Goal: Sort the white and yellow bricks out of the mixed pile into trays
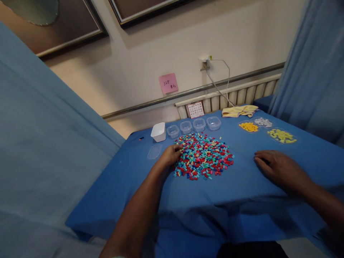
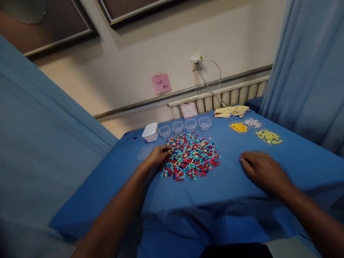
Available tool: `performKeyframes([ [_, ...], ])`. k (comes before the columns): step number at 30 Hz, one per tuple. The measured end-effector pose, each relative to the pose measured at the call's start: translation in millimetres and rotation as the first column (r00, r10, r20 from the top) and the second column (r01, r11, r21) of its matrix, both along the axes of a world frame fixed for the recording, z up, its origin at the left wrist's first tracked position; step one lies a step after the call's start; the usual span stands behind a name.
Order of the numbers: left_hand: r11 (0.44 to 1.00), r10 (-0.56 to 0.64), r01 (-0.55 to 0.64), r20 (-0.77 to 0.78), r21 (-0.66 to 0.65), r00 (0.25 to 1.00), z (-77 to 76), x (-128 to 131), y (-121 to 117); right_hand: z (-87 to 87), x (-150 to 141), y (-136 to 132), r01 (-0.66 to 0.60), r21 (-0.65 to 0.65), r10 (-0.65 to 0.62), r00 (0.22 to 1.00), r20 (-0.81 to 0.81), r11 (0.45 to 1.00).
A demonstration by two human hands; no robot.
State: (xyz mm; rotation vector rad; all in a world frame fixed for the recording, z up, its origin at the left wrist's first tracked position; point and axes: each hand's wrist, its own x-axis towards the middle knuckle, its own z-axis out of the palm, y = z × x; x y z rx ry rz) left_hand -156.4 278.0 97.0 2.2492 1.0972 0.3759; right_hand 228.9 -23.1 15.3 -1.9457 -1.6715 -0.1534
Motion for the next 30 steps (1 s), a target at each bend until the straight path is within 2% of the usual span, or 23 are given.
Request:
performKeyframes([
  [5,0.982,0.136,-0.102,0.217,-0.161,0.967,-7.7,-13.5,3.0,3.1,-1.6,0.0,0.002,-0.010,-0.002,1.000,-0.017,1.000],
  [10,0.984,0.135,-0.103,0.239,-0.142,0.961,-8.0,-18.4,6.3,-2.0,-0.9,0.7,0.038,0.004,-0.038,0.999,-0.011,0.999],
  [13,0.995,0.076,-0.065,0.161,-0.072,0.984,-5.5,-19.8,8.6,-4.6,0.4,1.3,0.041,0.009,-0.040,0.999,-0.025,0.999],
  [16,1.000,-0.015,0.015,0.004,0.009,1.000,-0.3,-20.7,7.9,-4.5,1.4,1.7,0.045,0.016,-0.045,0.998,-0.041,0.999],
  [22,0.974,-0.144,0.185,-0.271,0.133,0.952,14.7,-11.0,0.5,-0.8,-0.3,-0.2,0.048,0.003,-0.047,0.998,-0.049,0.999],
  [26,0.953,-0.186,0.258,-0.363,0.161,0.913,22.1,-1.6,-3.9,5.7,-5.7,-2.1,0.052,0.000,-0.052,0.998,-0.045,0.999],
  [30,0.955,-0.172,0.250,-0.391,0.159,0.904,22.7,-4.4,-6.4,7.4,-8.2,-3.1,0.038,-0.017,-0.038,0.999,-0.025,0.999],
])
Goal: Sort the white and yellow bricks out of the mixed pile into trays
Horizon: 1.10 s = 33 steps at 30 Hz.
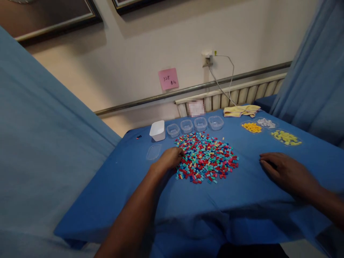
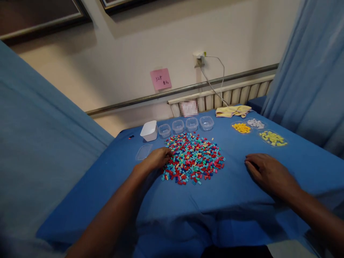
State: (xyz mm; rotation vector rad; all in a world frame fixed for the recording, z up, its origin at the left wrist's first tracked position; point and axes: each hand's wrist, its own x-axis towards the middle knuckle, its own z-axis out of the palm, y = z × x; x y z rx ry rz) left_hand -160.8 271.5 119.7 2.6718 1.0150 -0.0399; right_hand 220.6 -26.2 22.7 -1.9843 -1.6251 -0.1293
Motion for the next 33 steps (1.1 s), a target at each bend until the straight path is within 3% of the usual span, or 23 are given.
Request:
performKeyframes([
  [5,1.000,0.028,-0.028,0.106,-0.002,0.994,-4.8,-13.1,-4.6,-6.0,5.8,-1.6,0.004,-0.003,-0.004,1.000,0.013,1.000],
  [8,1.000,0.019,-0.021,0.201,0.005,0.979,-0.6,-7.0,-11.5,1.1,2.6,6.2,-0.036,-0.016,0.036,0.999,-0.027,0.999],
  [11,0.985,-0.172,0.174,0.241,0.014,0.955,10.4,16.6,-21.6,21.7,-14.8,32.2,-0.144,-0.033,0.140,0.984,-0.107,0.989],
  [14,0.920,-0.392,0.390,0.088,0.037,0.916,21.6,46.9,-30.8,51.0,-42.2,75.3,-0.328,-0.009,0.325,0.938,-0.118,0.945],
  [17,0.888,-0.459,0.460,-0.037,-0.006,0.887,26.2,67.1,-34.2,74.4,-65.1,122.5,-0.492,0.017,0.490,0.862,-0.132,0.871],
  [19,0.897,-0.442,0.441,-0.047,-0.028,0.896,24.5,70.5,-32.8,78.2,-73.2,147.7,-0.543,0.071,0.546,0.818,-0.179,0.837],
  [22,0.927,-0.372,0.373,0.037,-0.044,0.928,18.8,63.9,-28.7,64.1,-76.3,168.2,-0.465,0.207,0.509,0.802,-0.314,0.861],
  [24,0.948,-0.256,0.285,0.190,-0.143,0.948,17.0,59.0,-26.8,49.8,-75.6,171.0,-0.385,0.258,0.461,0.793,-0.399,0.886],
  [26,0.943,-0.088,0.198,0.376,-0.266,0.922,18.3,59.9,-26.6,40.7,-75.6,168.6,-0.360,0.256,0.442,0.738,-0.510,0.897],
  [28,0.945,-0.015,0.179,0.513,-0.273,0.858,21.4,68.9,-28.4,40.3,-78.1,165.3,-0.382,0.233,0.423,0.553,-0.718,0.894],
  [31,0.962,-0.231,0.271,0.529,0.001,0.817,22.4,91.6,-34.1,50.7,-85.3,163.7,-0.440,0.233,0.260,0.001,-0.965,0.867],
  [33,0.930,-0.365,0.304,0.430,0.205,0.826,18.1,106.5,-38.3,58.9,-88.6,164.2,-0.432,0.256,0.150,-0.264,-0.953,0.865],
])
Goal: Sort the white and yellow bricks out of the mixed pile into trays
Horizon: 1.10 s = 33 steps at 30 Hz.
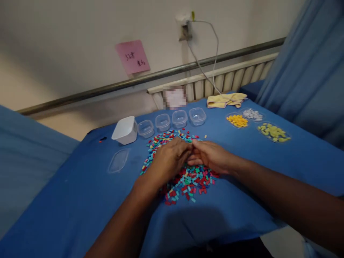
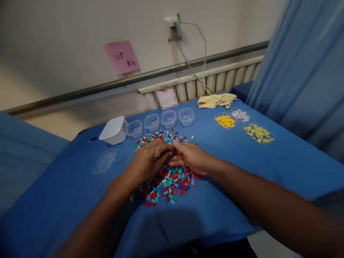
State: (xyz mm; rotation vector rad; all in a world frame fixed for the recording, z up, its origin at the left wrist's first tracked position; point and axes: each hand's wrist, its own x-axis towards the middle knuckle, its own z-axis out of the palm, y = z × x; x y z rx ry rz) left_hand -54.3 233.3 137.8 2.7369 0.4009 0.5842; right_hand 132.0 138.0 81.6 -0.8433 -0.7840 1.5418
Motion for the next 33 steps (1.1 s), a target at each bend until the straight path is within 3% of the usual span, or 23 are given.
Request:
performKeyframes([
  [2,0.991,0.003,-0.003,-0.001,0.132,1.000,-6.8,11.2,-2.4,6.4,-0.1,0.2,-0.015,-0.075,0.004,0.989,-0.150,0.997],
  [5,0.986,-0.002,-0.009,0.067,0.166,0.998,-16.0,17.9,-1.0,12.2,3.1,-0.4,-0.042,-0.167,-0.004,0.964,-0.267,0.985],
  [8,0.994,0.010,-0.024,0.128,0.102,0.992,-21.7,12.7,4.1,14.4,5.0,-0.5,-0.025,-0.209,-0.046,0.945,-0.325,0.978],
  [11,0.997,0.062,-0.051,0.182,-0.066,0.981,-27.2,1.5,10.1,13.7,5.7,0.9,0.019,-0.214,-0.092,0.938,-0.334,0.977],
  [14,0.964,0.180,-0.121,0.244,-0.237,0.953,-33.4,-6.9,15.9,11.0,7.0,2.5,0.051,-0.219,-0.120,0.942,-0.314,0.974],
  [18,0.908,0.325,-0.201,0.316,-0.368,0.891,-36.2,-13.7,26.2,9.6,11.6,2.9,0.161,-0.210,-0.212,0.946,-0.247,0.964],
  [22,0.820,0.539,-0.369,0.375,-0.438,0.754,-35.0,-34.8,52.8,20.5,33.5,1.6,0.325,-0.152,-0.339,0.938,-0.071,0.933],
  [24,0.775,0.618,-0.428,0.419,-0.465,0.665,-37.7,-53.2,72.6,29.6,56.0,-2.4,0.491,-0.067,-0.485,0.870,0.082,0.869],
  [26,0.722,0.687,-0.494,0.419,-0.484,0.593,-44.1,-73.0,92.0,36.4,86.3,-11.5,0.643,0.065,-0.629,0.716,0.303,0.763],
  [27,0.695,0.716,-0.537,0.399,-0.478,0.572,-48.5,-81.9,100.2,37.6,103.7,-18.1,0.702,0.144,-0.681,0.585,0.441,0.697],
  [28,0.674,0.738,-0.581,0.368,-0.457,0.566,-53.4,-89.4,107.0,36.7,122.2,-25.8,0.762,0.238,-0.711,0.376,0.594,0.602],
  [29,0.659,0.751,-0.613,0.340,-0.434,0.566,-58.3,-95.2,112.0,33.4,141.4,-34.3,0.776,0.337,-0.660,0.133,0.739,0.533],
  [30,0.653,0.757,-0.640,0.311,-0.406,0.575,-63.0,-99.1,115.4,27.5,160.9,-43.0,0.739,0.391,-0.507,-0.079,0.859,0.548],
  [31,0.652,0.758,-0.658,0.281,-0.376,0.589,-67.1,-101.3,117.3,19.4,180.1,-51.4,0.719,0.397,-0.330,-0.241,0.913,0.571],
  [33,0.660,0.750,-0.682,0.212,-0.317,0.627,-72.7,-101.6,117.4,-2.4,216.2,-65.9,0.663,0.353,-0.079,-0.406,0.911,0.661],
])
